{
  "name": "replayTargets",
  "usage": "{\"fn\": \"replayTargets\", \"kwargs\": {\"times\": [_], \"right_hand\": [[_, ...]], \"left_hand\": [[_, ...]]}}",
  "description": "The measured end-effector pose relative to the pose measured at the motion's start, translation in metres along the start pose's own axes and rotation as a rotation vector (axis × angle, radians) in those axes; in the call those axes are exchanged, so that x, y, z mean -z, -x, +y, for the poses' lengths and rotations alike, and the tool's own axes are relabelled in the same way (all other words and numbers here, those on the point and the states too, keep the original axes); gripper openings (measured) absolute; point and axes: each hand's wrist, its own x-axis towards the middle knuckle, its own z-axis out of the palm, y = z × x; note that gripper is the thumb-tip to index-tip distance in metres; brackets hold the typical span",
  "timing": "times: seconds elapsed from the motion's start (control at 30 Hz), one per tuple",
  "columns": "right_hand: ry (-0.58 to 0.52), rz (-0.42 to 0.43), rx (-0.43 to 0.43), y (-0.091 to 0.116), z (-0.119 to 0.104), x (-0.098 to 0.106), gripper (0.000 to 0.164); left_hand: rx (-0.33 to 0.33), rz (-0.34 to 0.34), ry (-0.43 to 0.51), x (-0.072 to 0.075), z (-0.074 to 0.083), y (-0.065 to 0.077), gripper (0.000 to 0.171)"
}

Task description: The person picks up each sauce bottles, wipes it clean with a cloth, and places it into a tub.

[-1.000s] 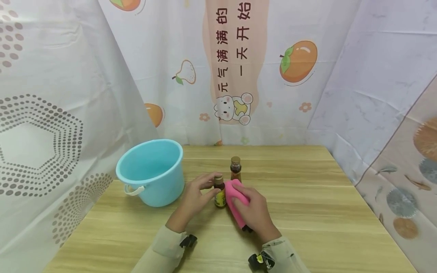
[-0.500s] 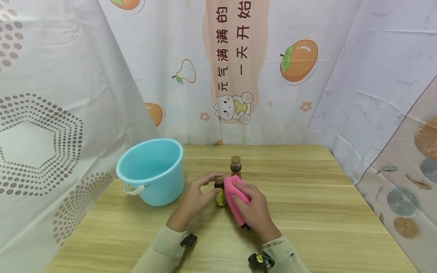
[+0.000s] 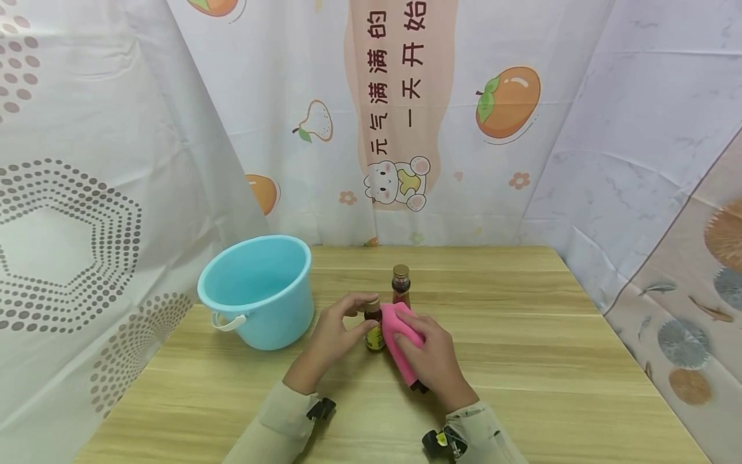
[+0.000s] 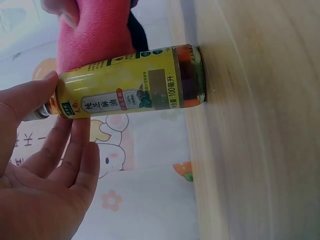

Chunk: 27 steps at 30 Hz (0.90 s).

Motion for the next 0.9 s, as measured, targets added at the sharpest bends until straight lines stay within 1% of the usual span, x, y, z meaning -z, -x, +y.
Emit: {"fn": "replayTargets", "kwargs": {"times": [0.1, 0.3, 0.57, 0.67, 0.77, 0.9], "right_hand": [[0.002, -0.021, -0.019, -0.0002, 0.0008, -0.0003, 0.042], [0.023, -0.081, -0.086, -0.001, 0.0031, -0.0024, 0.04], [0.119, -0.139, -0.098, -0.0012, 0.0044, -0.0025, 0.038], [0.133, -0.144, -0.098, -0.0008, 0.0048, -0.0026, 0.038], [0.143, -0.13, -0.096, -0.0003, 0.0046, -0.0028, 0.039], [0.137, -0.101, -0.092, -0.0002, 0.005, -0.0026, 0.04]], "left_hand": [[-0.008, 0.008, 0.009, 0.0004, 0.0001, 0.0002, 0.043], [0.005, 0.022, 0.014, 0.001, 0.0, 0.0023, 0.045], [0.001, 0.028, 0.017, 0.0017, 0.0002, 0.0037, 0.046], [-0.008, 0.025, 0.018, 0.0019, 0.0008, 0.003, 0.046], [-0.014, 0.02, 0.019, 0.0018, 0.0016, 0.0025, 0.046], [0.001, 0.012, 0.01, 0.0017, 0.003, 0.0014, 0.045]]}}
